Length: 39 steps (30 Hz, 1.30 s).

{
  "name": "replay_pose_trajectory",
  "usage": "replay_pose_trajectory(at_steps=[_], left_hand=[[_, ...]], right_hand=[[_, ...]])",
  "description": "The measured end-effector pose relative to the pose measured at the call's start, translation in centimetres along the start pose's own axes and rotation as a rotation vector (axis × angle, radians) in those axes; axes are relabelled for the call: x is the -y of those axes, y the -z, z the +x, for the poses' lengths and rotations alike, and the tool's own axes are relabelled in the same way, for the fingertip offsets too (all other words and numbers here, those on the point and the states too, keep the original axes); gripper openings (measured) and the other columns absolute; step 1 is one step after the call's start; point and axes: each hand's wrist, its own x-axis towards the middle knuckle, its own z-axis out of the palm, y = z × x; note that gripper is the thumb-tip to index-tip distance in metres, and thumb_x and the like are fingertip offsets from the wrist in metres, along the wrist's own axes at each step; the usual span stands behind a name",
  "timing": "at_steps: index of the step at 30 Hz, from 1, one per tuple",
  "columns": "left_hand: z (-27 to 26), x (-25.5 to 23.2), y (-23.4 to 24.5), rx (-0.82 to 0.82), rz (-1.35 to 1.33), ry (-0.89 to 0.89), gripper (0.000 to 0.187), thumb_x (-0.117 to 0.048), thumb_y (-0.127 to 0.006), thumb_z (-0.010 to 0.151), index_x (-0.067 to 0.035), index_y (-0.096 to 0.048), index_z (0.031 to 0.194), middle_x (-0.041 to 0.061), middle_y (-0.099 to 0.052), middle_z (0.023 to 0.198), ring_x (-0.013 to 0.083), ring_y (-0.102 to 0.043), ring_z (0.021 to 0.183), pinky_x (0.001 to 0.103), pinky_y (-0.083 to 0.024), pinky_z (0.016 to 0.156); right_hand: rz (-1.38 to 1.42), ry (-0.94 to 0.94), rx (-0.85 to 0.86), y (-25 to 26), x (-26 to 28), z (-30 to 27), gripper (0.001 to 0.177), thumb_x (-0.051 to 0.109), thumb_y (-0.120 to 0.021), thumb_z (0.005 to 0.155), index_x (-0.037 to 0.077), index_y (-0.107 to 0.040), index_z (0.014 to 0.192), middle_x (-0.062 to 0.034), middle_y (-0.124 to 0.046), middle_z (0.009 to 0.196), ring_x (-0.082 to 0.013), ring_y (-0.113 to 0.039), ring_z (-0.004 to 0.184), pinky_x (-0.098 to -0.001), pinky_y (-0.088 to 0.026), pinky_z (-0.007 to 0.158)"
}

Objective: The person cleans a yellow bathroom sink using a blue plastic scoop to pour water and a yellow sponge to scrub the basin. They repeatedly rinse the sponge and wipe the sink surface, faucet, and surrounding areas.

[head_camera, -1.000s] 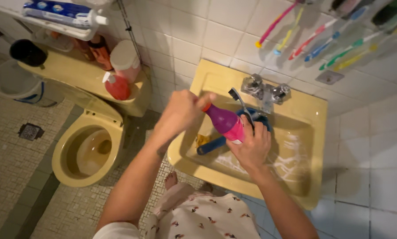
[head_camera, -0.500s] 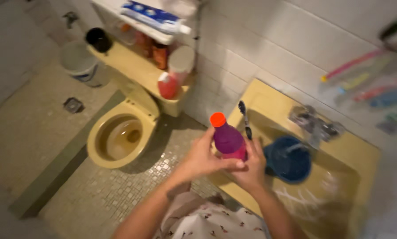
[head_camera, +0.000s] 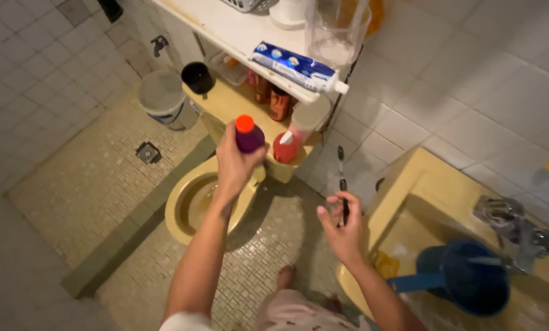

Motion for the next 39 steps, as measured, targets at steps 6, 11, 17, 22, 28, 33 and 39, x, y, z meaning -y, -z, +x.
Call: replay_pose_trajectory(at_steps=[6, 11, 17, 22, 28, 33, 39], left_hand=[[7.0, 13.7, -8.5, -0.102, 0.067, 0.002, 0.069, -0.018, -0.093, 0.072, -0.004, -0.055, 0.128, 0.022, -0.069, 0.109, 0.039, -0.068, 0.099, 0.046, -0.054, 0.087], [8.6, 20.7, -14.6, -0.085, 0.038, -0.012, 0.085, -0.019, -0.093, 0.074, -0.002, -0.047, 0.142, 0.026, -0.064, 0.122, 0.0437, -0.063, 0.111, 0.048, -0.051, 0.095], [9.6, 21.0, -15.3, 0.013, -0.078, 0.008, 0.097, -0.02, -0.092, 0.075, -0.002, -0.039, 0.153, 0.025, -0.063, 0.131, 0.0416, -0.063, 0.119, 0.046, -0.051, 0.101], [8.8, 23.4, -15.2, 0.043, -0.264, 0.025, 0.107, -0.027, -0.092, 0.078, 0.002, -0.026, 0.157, 0.028, -0.053, 0.143, 0.0356, -0.055, 0.131, 0.046, -0.045, 0.111], [7.1, 25.5, -13.0, -0.01, 0.04, 0.002, 0.109, -0.035, -0.09, 0.086, 0.002, -0.021, 0.162, 0.028, -0.04, 0.155, 0.0363, -0.043, 0.141, 0.047, -0.036, 0.116], [0.7, 12.6, -12.8, -0.389, 0.03, -0.046, 0.064, -0.023, -0.078, 0.106, -0.001, -0.043, 0.155, 0.018, -0.049, 0.151, 0.0291, -0.052, 0.124, 0.045, -0.046, 0.109], [-14.5, -7.2, -21.0, 0.584, -0.401, -0.048, 0.029, -0.001, -0.059, 0.093, -0.003, -0.068, 0.12, 0.005, -0.071, 0.107, 0.0143, -0.068, 0.093, 0.027, -0.055, 0.084]], right_hand=[[0.123, 0.005, -0.125, -0.2, -3.2, 0.7, 0.044, 0.006, -0.074, 0.089, 0.005, -0.046, 0.122, -0.0017, -0.066, 0.106, -0.0045, -0.05, 0.077, -0.0205, -0.044, 0.068], [0.072, -0.077, -0.23, 1.4, -2.6, 1.6, 0.039, 0.003, -0.073, 0.088, 0.005, -0.048, 0.118, -0.0031, -0.066, 0.101, -0.005, -0.051, 0.076, -0.0209, -0.045, 0.065], [0.111, -0.09, -0.267, 3.6, -2.7, 0.7, 0.035, -0.001, -0.071, 0.09, 0.005, -0.049, 0.117, -0.0041, -0.061, 0.099, -0.0059, -0.048, 0.079, -0.0201, -0.042, 0.069], [0.187, -0.082, -0.374, 6.6, -3.1, -0.7, 0.036, -0.001, -0.068, 0.092, 0.004, -0.044, 0.119, -0.0064, -0.062, 0.107, -0.0059, -0.049, 0.082, -0.0199, -0.043, 0.074], [0.173, -0.024, -0.554, 13.0, -3.6, -4.7, 0.035, 0.01, -0.055, 0.104, 0.007, -0.035, 0.133, -0.011, -0.069, 0.109, -0.0082, -0.059, 0.084, -0.0238, -0.049, 0.079], [0.109, 0.029, -0.843, 20.5, -5.7, -10.6, 0.029, 0.011, -0.052, 0.113, 0.002, -0.049, 0.141, -0.0103, -0.069, 0.106, -0.0113, -0.059, 0.091, -0.0266, -0.049, 0.087], [-0.154, -0.049, -1.018, 34.0, -9.7, -13.1, 0.03, 0.01, -0.07, 0.105, 0.0, -0.055, 0.129, -0.0099, -0.058, 0.108, -0.0172, -0.054, 0.094, -0.0326, -0.047, 0.081]])
